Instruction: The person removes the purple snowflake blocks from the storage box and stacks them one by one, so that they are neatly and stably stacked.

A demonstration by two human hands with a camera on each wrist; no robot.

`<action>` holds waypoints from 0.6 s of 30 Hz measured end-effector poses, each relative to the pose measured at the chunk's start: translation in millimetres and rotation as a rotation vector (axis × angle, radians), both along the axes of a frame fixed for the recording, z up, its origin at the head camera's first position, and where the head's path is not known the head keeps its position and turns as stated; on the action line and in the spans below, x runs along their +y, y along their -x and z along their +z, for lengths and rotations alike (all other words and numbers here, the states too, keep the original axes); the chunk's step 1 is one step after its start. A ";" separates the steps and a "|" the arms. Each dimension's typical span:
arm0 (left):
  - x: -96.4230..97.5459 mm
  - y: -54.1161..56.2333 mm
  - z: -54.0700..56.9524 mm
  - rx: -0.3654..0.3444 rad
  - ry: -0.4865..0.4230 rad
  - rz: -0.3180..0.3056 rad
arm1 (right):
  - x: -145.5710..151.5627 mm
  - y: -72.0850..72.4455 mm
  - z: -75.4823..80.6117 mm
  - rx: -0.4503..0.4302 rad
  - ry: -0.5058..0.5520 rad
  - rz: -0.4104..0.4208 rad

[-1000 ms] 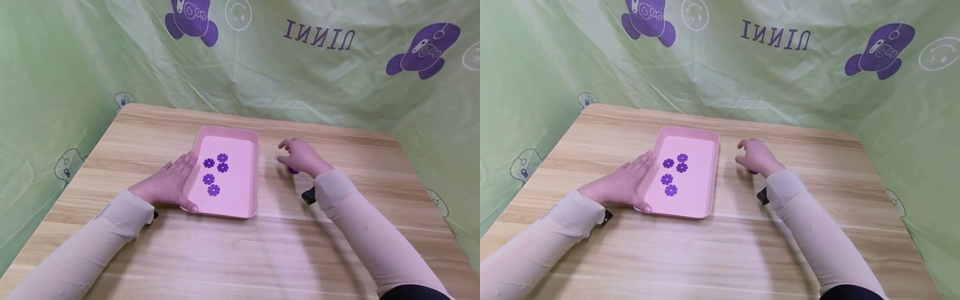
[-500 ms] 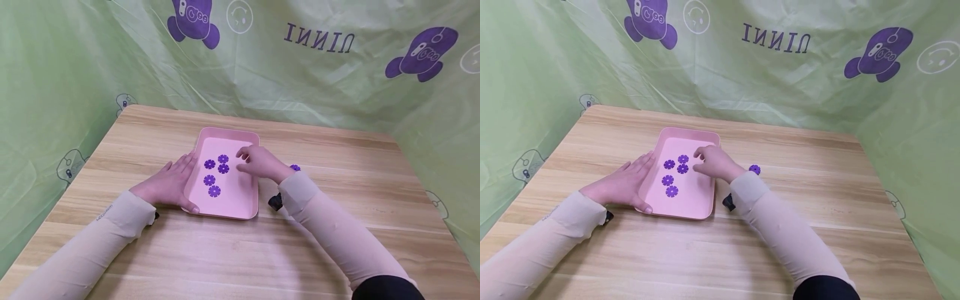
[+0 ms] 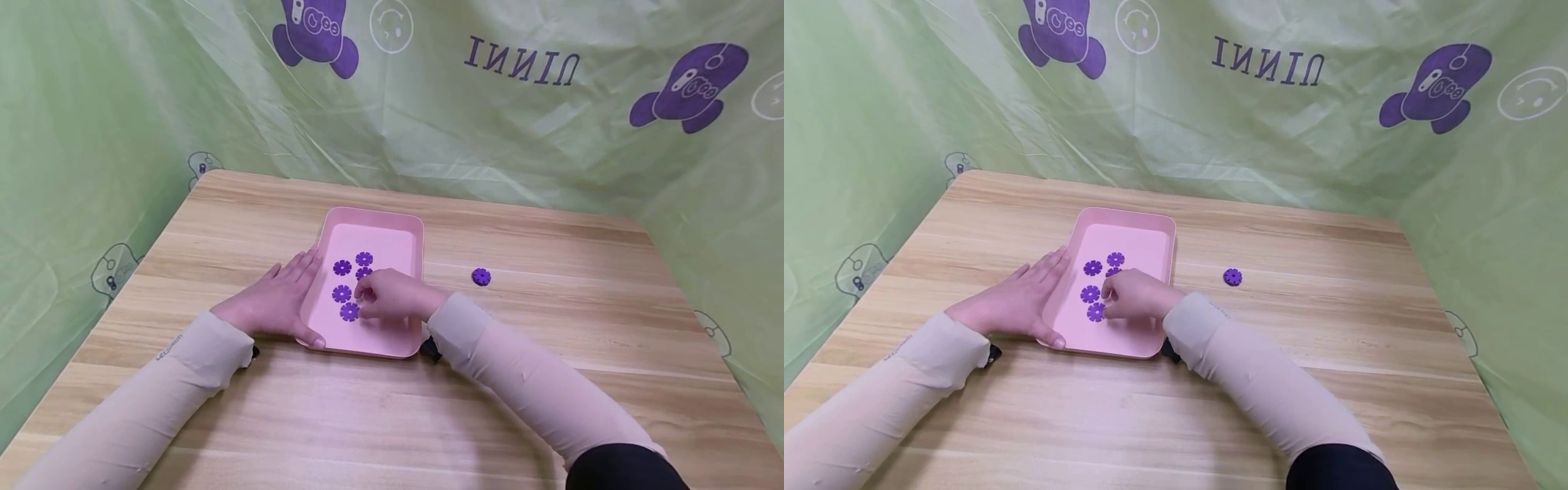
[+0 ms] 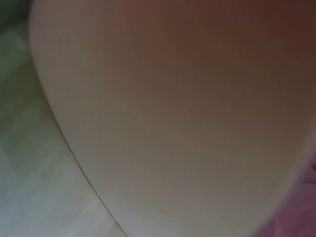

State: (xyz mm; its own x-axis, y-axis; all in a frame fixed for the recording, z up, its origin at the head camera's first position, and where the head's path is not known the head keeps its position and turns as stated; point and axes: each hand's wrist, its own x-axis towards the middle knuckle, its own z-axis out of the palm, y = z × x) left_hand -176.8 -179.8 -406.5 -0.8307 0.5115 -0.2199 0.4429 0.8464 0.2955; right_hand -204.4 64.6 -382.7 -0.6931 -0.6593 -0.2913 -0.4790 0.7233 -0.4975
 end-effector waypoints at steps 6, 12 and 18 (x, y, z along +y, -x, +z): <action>-0.4 -1.3 1.8 0.002 0.002 -0.002 | -11.4 -7.7 -9.1 0.037 -0.021 -0.007; -0.7 -1.9 3.1 0.006 -0.003 -0.004 | -20.7 -15.8 -14.1 0.115 -0.051 -0.064; -0.4 -2.4 3.9 0.006 -0.003 -0.007 | -22.5 -18.5 -13.3 0.141 -0.074 -0.081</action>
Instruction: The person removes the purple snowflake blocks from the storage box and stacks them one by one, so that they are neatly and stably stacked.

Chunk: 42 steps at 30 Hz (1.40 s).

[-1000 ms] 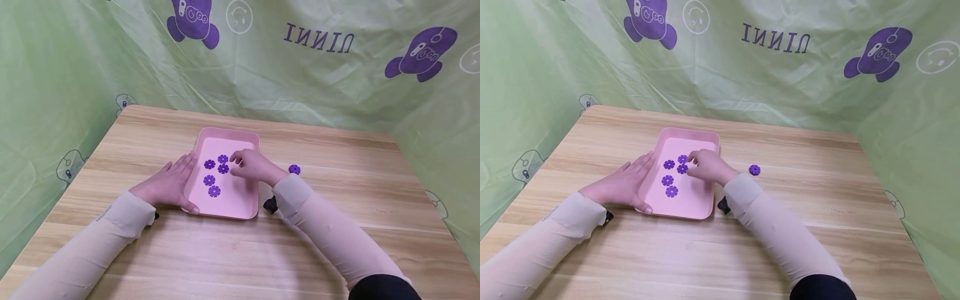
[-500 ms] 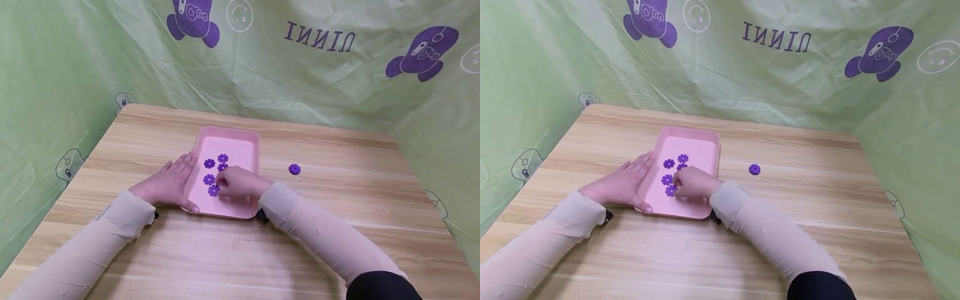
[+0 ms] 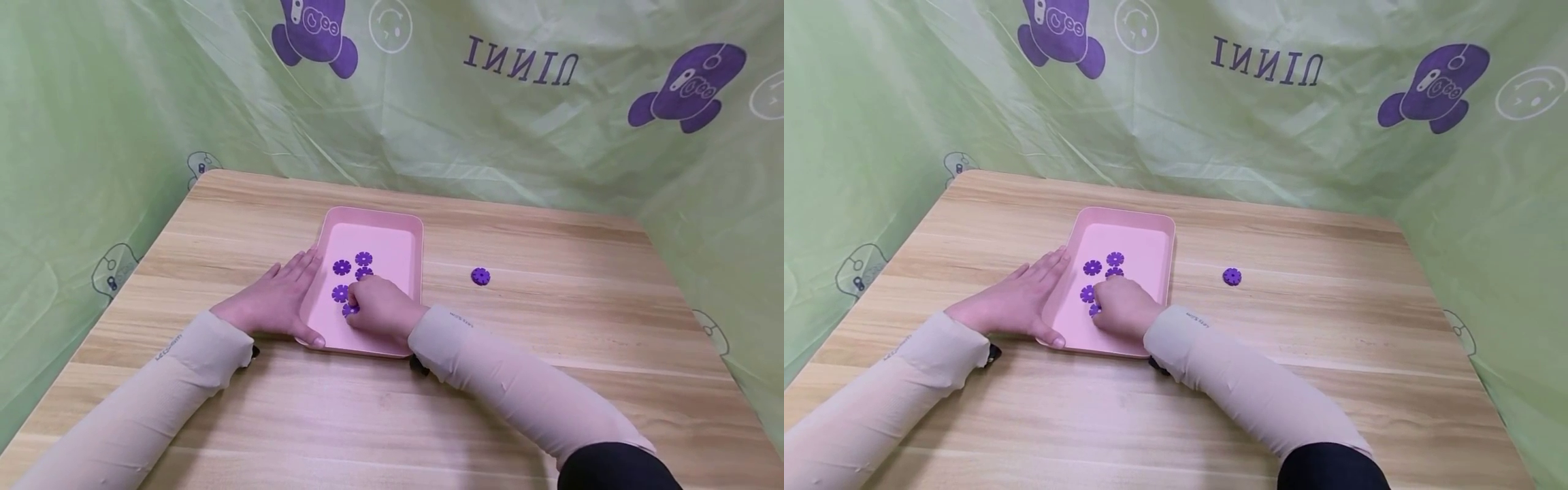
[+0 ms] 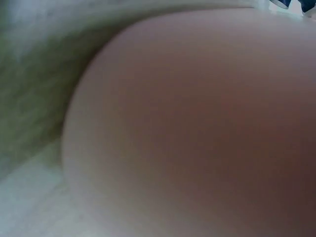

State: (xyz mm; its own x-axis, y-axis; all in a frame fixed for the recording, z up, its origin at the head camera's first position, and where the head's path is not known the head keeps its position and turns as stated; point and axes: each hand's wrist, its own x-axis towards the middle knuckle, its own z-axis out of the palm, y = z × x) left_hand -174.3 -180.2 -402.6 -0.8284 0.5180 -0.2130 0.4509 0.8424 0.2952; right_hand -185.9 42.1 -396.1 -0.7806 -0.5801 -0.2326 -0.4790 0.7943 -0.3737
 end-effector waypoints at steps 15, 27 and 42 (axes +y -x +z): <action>0.9 2.0 -1.6 -0.008 0.011 0.005 | 6.4 2.9 0.8 -0.062 0.030 0.016; 1.0 1.9 -2.5 -0.006 0.017 0.007 | 25.3 9.1 1.7 -0.040 0.157 -0.001; 1.4 1.8 -3.0 -0.016 0.012 0.012 | 54.9 22.7 8.8 -0.250 0.505 -0.219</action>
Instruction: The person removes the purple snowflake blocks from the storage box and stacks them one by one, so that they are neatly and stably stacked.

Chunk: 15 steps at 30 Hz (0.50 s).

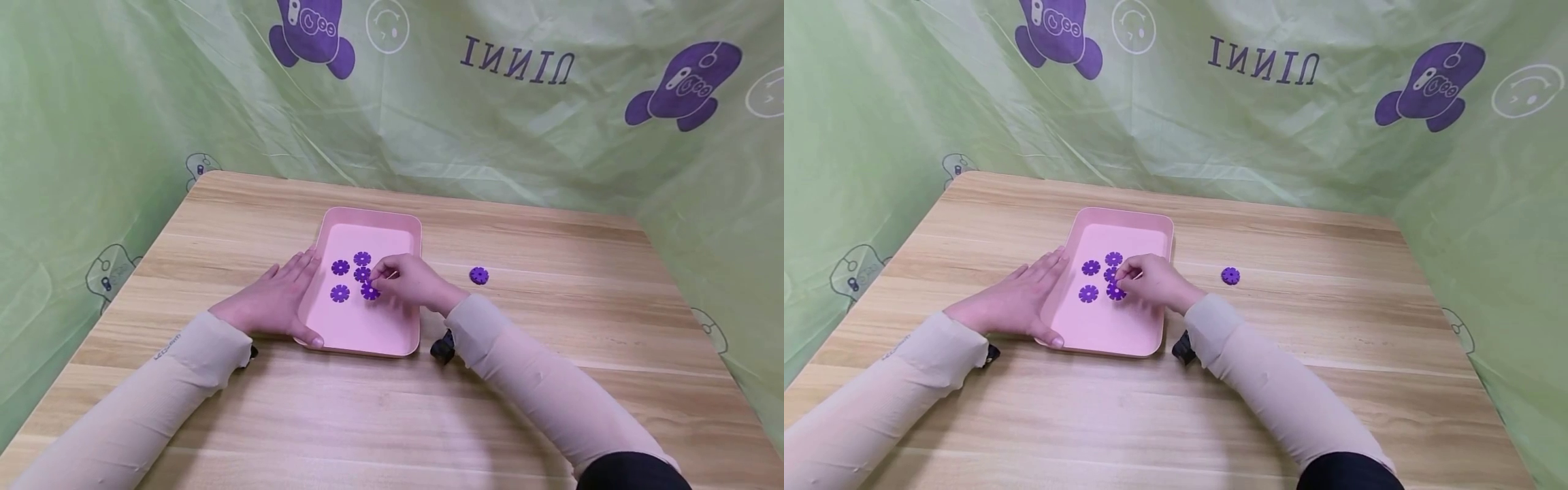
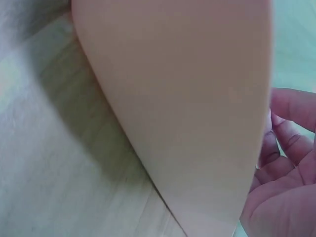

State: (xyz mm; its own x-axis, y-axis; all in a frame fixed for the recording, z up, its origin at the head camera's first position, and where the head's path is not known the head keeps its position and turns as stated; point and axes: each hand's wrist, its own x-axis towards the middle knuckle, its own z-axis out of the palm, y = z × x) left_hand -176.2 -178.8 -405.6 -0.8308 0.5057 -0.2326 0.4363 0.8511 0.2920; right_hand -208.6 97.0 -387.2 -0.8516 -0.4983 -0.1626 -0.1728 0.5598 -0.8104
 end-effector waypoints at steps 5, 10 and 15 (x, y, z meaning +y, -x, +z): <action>0.1 0.3 -0.4 0.003 -0.005 -0.002 | 7.8 2.6 -0.1 -0.038 0.035 -0.035; 0.2 0.3 -1.4 0.003 -0.009 -0.003 | 18.7 6.0 -0.8 -0.085 0.119 -0.075; 0.2 0.4 -2.3 0.010 -0.008 -0.004 | 33.4 8.7 3.4 -0.112 0.190 -0.114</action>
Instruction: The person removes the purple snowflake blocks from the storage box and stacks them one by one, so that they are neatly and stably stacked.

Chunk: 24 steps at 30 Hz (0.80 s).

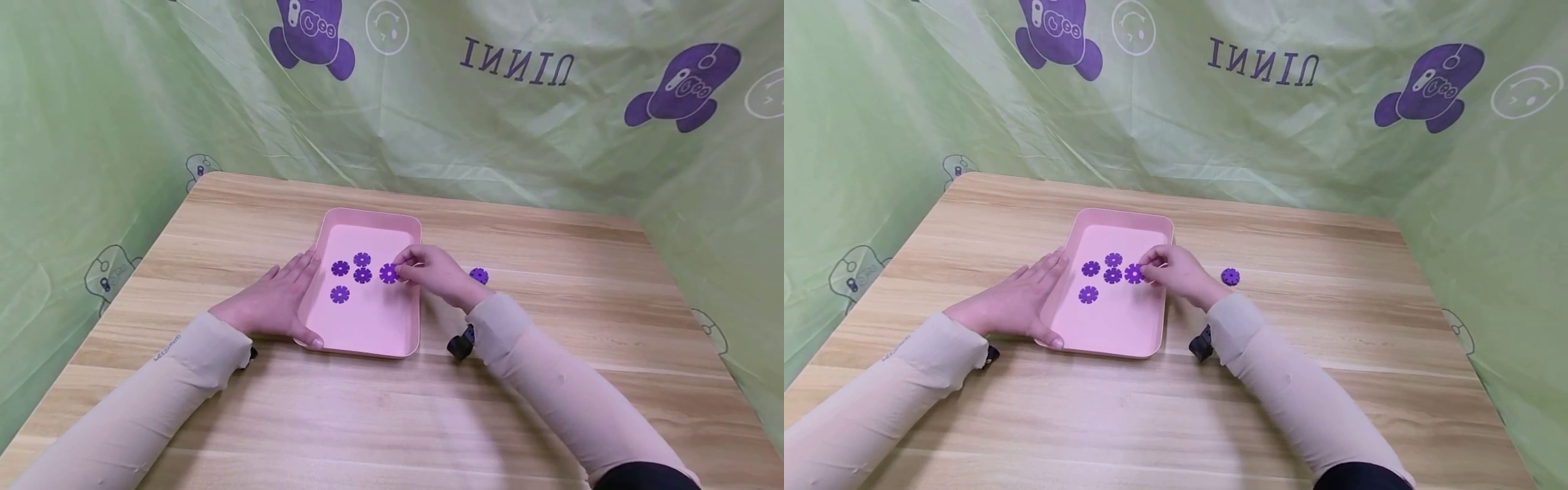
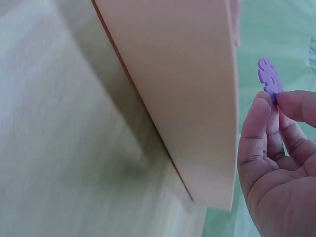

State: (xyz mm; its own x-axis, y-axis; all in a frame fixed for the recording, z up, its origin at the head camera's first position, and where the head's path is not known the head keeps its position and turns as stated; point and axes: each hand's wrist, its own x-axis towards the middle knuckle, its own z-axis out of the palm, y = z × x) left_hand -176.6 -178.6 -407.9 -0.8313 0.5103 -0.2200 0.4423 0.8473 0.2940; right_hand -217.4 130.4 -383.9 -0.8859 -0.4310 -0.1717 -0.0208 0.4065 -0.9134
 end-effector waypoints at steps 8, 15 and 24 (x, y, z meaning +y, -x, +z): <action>0.6 -0.8 1.2 0.007 -0.006 -0.004 | 23.0 5.4 2.8 -0.008 0.051 -0.068; 0.2 -1.3 0.5 0.006 -0.007 0.001 | 46.4 10.9 -1.1 -0.032 0.091 -0.100; -0.1 -1.3 0.5 0.001 -0.016 -0.002 | 78.8 16.3 -8.4 -0.079 0.049 -0.175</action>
